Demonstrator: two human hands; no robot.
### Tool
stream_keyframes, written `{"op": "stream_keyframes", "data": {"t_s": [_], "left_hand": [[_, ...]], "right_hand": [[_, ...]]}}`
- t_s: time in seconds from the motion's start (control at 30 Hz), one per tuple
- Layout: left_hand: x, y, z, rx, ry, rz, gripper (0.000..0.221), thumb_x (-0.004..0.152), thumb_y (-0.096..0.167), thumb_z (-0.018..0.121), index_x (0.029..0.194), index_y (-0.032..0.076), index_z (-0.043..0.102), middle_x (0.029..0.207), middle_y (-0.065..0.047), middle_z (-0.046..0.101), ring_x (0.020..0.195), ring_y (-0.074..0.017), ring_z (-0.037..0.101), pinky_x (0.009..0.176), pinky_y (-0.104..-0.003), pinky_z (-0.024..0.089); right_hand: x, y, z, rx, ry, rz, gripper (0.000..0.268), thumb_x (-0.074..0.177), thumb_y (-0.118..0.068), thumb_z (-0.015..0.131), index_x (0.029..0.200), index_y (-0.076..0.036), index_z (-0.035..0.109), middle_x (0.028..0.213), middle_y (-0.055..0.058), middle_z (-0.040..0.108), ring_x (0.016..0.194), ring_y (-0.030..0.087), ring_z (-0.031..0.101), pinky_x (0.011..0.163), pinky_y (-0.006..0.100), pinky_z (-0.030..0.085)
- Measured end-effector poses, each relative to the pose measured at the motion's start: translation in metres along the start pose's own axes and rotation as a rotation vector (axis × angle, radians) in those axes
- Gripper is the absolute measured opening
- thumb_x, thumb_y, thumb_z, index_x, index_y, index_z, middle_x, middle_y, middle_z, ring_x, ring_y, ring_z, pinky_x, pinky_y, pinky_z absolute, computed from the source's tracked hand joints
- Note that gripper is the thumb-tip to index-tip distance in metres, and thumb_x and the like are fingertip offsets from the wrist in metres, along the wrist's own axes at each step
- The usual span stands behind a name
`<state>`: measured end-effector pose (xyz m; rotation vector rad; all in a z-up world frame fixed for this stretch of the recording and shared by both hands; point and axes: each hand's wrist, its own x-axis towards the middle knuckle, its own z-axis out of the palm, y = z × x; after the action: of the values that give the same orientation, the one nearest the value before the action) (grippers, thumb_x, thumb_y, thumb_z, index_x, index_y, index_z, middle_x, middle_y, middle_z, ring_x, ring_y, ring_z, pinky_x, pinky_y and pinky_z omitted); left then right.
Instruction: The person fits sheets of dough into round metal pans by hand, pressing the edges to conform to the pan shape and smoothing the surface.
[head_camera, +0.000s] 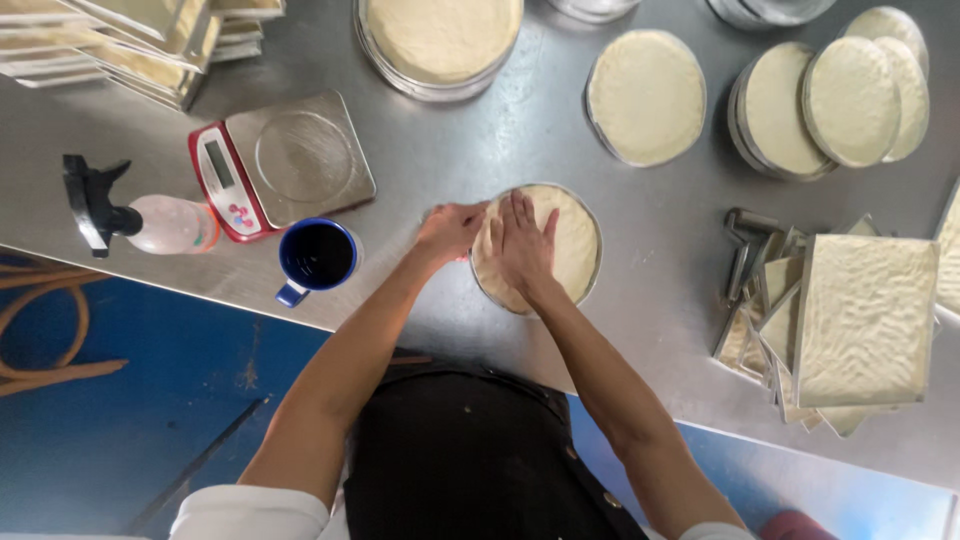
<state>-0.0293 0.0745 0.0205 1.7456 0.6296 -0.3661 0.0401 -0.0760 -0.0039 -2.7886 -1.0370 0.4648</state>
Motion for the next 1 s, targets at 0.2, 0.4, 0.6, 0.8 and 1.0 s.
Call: {"op": "stream_keyframes", "data": {"t_s": [0.2, 0.4, 0.6, 0.8, 1.0], "left_hand": [[0.009, -0.018, 0.008, -0.024, 0.044, -0.019, 0.032, 0.106, 0.032, 0.057, 0.115, 0.009, 0.078, 0.071, -0.009, 0.072, 0.055, -0.0143, 0.069, 0.06, -0.031, 0.062], [0.005, -0.009, 0.008, -0.095, 0.052, 0.021, 0.037, 0.101, 0.033, 0.056, 0.132, 0.022, 0.072, 0.073, -0.01, 0.071, 0.054, -0.0159, 0.063, 0.059, -0.033, 0.059], [0.011, -0.001, 0.011, -0.043, 0.083, -0.026, 0.039, 0.099, 0.033, 0.055, 0.135, 0.023, 0.066, 0.074, -0.007, 0.073, 0.054, -0.0163, 0.069, 0.059, -0.031, 0.061], [0.023, -0.022, 0.01, -0.151, 0.0, -0.021, 0.034, 0.106, 0.032, 0.055, 0.124, 0.007, 0.071, 0.073, -0.01, 0.072, 0.053, -0.0166, 0.069, 0.055, -0.035, 0.062], [0.024, -0.027, 0.02, -0.14, 0.063, 0.092, 0.039, 0.101, 0.027, 0.059, 0.137, 0.015, 0.067, 0.066, -0.012, 0.068, 0.052, -0.0164, 0.066, 0.052, -0.034, 0.059]], "right_hand": [[-0.006, -0.004, -0.023, -0.021, -0.259, -0.034, 0.063, 0.105, -0.041, 0.023, 0.151, -0.004, 0.045, 0.161, 0.011, 0.043, 0.158, 0.028, 0.027, 0.129, 0.057, 0.007], [-0.022, -0.006, -0.008, 0.013, -0.026, -0.166, 0.065, 0.105, -0.038, 0.027, 0.152, 0.005, 0.042, 0.161, 0.021, 0.037, 0.152, 0.036, 0.027, 0.122, 0.061, 0.008], [0.015, 0.005, -0.003, -0.051, -0.035, -0.055, 0.062, 0.103, -0.037, 0.029, 0.15, 0.0, 0.044, 0.161, 0.018, 0.038, 0.152, 0.033, 0.029, 0.121, 0.064, 0.009], [-0.001, 0.013, -0.011, 0.025, -0.177, -0.132, 0.058, 0.104, -0.039, 0.032, 0.151, -0.007, 0.048, 0.161, 0.014, 0.041, 0.154, 0.031, 0.031, 0.125, 0.062, 0.012], [-0.035, 0.001, 0.015, -0.122, -0.027, -0.205, 0.066, 0.103, -0.043, 0.033, 0.154, -0.002, 0.038, 0.163, 0.015, 0.036, 0.152, 0.033, 0.028, 0.118, 0.066, 0.011]]}}
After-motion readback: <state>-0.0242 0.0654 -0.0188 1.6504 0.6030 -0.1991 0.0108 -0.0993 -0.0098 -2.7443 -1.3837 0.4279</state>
